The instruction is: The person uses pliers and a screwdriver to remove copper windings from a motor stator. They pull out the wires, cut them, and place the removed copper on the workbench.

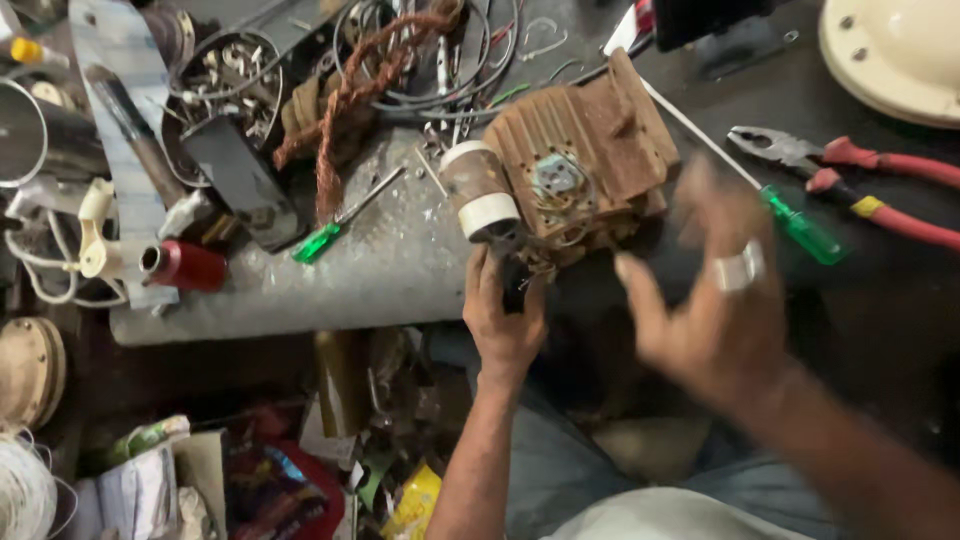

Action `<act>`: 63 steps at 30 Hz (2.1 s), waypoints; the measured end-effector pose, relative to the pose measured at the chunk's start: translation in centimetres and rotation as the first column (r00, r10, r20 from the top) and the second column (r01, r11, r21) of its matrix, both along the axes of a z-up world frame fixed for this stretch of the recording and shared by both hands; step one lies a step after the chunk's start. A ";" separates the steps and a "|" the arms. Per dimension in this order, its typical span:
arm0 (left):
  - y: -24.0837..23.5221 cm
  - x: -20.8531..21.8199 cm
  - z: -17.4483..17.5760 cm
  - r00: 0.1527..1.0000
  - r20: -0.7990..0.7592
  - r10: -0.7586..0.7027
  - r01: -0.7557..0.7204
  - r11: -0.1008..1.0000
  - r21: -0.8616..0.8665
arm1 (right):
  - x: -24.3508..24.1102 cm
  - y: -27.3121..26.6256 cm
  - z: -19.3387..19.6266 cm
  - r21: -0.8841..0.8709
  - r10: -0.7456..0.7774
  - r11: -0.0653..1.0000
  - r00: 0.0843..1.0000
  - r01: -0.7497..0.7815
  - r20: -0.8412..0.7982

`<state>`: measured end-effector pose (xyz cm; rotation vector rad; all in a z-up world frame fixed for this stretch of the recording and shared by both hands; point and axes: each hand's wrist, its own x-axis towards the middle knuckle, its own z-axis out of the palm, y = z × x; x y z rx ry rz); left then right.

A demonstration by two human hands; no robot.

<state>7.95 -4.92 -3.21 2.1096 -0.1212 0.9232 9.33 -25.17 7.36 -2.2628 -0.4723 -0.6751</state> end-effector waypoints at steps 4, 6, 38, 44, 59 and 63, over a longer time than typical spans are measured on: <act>0.1 0.0 -1.2 1.000 -0.001 0.008 -0.008 0.999 -0.050 | -4.2 3.4 -2.3 0.074 0.165 0.985 0.976 -0.155 -0.140; 0.3 0.1 -1.0 0.999 0.027 0.026 -0.026 1.000 -0.006 | -3.2 4.8 -4.6 -0.015 0.044 0.999 0.998 -0.045 -0.051; 0.7 -1.1 4.6 0.961 0.237 -0.143 0.199 0.951 -0.236 | 3.4 4.3 -5.5 -0.331 0.058 0.930 0.951 -0.163 -0.305; -0.9 3.0 14.4 0.990 0.115 -0.079 0.033 0.933 0.359 | 5.4 3.6 -6.0 -0.233 0.315 0.883 0.883 -0.407 -0.348; -2.3 6.5 13.8 0.999 -0.036 0.016 0.005 0.857 0.515 | 0.2 8.6 -11.1 0.901 0.884 -0.033 0.433 0.432 -0.176; -2.1 6.2 13.7 0.997 -0.072 -0.004 0.038 0.880 0.474 | -1.9 10.5 -10.9 0.774 0.871 -0.413 0.455 0.480 0.183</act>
